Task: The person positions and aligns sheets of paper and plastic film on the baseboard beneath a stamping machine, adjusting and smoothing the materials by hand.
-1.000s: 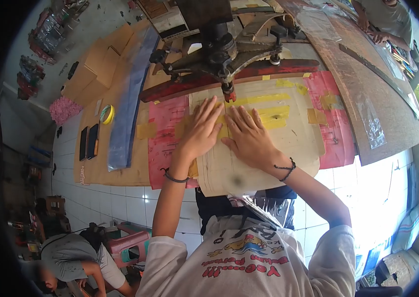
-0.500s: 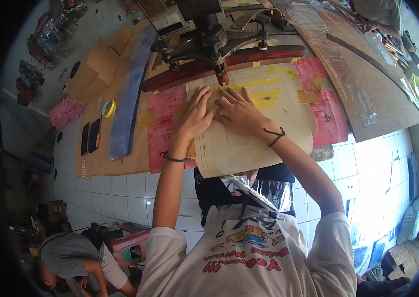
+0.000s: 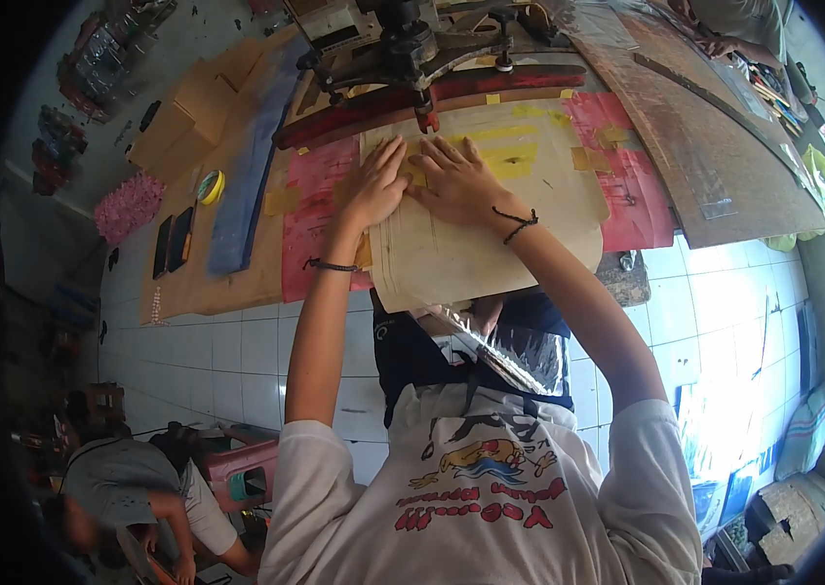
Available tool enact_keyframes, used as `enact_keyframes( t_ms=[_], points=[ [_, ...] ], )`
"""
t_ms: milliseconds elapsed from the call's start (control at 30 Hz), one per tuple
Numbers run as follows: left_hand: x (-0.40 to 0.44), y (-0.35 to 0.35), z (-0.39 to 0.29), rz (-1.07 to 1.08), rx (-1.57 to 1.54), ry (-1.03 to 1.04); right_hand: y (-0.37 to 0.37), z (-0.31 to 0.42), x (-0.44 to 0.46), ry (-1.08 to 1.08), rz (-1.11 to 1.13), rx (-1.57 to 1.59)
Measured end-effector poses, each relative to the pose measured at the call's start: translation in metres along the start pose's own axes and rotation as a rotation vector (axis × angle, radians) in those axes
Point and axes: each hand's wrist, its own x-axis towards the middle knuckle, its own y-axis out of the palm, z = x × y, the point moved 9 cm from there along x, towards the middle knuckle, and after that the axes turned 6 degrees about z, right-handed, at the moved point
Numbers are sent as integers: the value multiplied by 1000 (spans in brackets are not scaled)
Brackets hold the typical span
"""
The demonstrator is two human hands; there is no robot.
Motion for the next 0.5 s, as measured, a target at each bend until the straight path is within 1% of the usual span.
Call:
enact_keyframes(
  t_ms=[167, 267, 367, 500],
  points=[
    [0, -3, -2, 31, -36, -28, -1, 2, 4, 1, 11, -8],
    [-1, -3, 0, 36, 33, -59, -1, 3, 4, 11, 7, -1],
    [1, -1, 3, 1, -6, -36, -4, 3, 2, 12, 5, 18],
    [-3, -10, -6, 12, 5, -49, -7, 4, 1, 26, -10, 41]
  ],
)
